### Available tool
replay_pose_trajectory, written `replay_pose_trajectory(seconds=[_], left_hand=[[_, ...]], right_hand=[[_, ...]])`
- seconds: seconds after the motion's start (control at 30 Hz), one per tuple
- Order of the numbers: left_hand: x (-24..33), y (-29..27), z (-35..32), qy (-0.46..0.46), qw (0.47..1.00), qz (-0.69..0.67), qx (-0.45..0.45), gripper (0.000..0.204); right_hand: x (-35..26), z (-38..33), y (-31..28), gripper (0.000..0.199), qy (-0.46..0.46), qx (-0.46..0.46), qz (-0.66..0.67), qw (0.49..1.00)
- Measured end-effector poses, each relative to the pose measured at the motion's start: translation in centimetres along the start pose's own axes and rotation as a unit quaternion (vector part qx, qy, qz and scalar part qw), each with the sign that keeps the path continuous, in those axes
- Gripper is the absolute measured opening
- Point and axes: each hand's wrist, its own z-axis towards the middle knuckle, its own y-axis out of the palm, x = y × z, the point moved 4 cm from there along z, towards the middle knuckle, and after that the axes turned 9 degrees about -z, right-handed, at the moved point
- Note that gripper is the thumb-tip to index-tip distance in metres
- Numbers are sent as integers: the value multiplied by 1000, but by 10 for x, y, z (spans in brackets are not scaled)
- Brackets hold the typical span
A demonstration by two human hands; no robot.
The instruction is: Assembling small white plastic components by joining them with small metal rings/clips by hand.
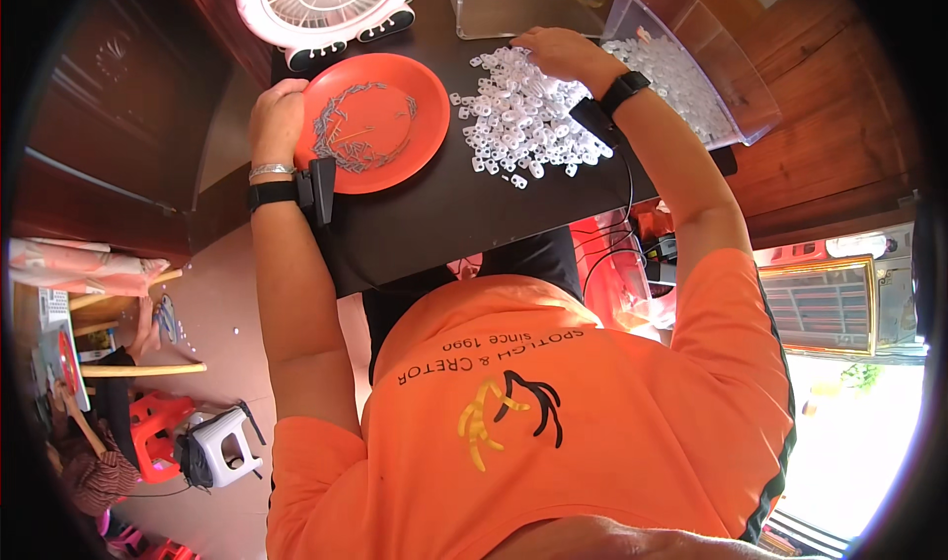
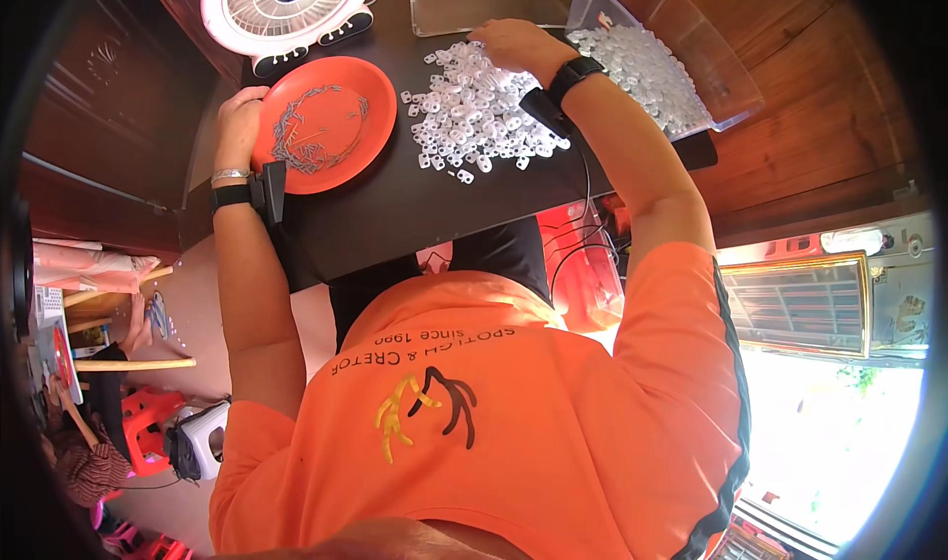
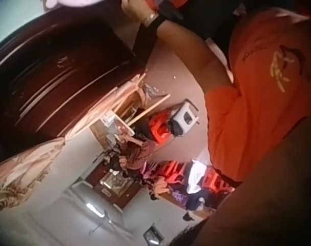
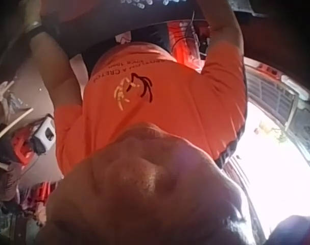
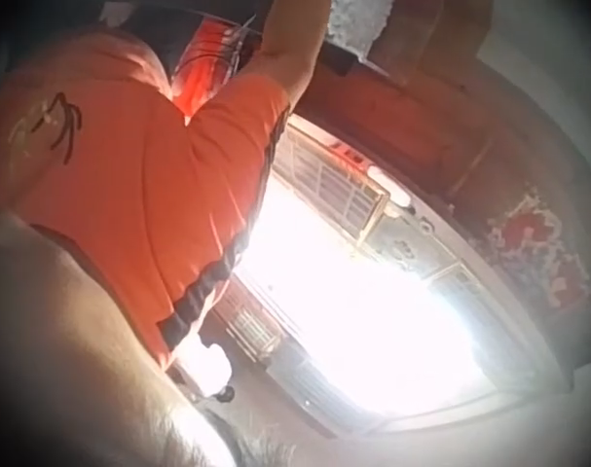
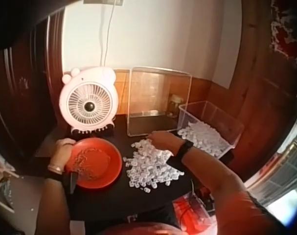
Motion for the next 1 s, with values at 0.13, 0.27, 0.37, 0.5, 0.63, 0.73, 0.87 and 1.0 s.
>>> replay_pose_trajectory(seconds=[0.13,0.27,0.37,0.5,0.63,0.73,0.87,1.0], left_hand=[[-2,2,0,3,1000,12,-22,34],[2,8,3,21,998,38,-40,32],[9,17,3,21,997,30,-70,33],[8,13,-4,-10,995,16,-95,33],[18,17,-9,-15,995,9,-100,34],[36,14,-16,-18,998,-2,-60,33],[65,0,-32,5,997,-71,31,33],[124,5,-73,54,985,-140,-83,28]], right_hand=[[-1,-10,2,32,-19,15,11,1000],[5,-28,-2,26,-26,14,39,999],[6,-47,-12,23,-34,44,62,997],[-41,-83,-61,16,-76,142,110,981],[-108,-128,-77,10,-38,110,234,965],[-133,-142,-61,12,-16,139,183,973],[-141,-140,-49,10,26,156,127,979],[-137,-134,-41,8,48,153,105,982]])
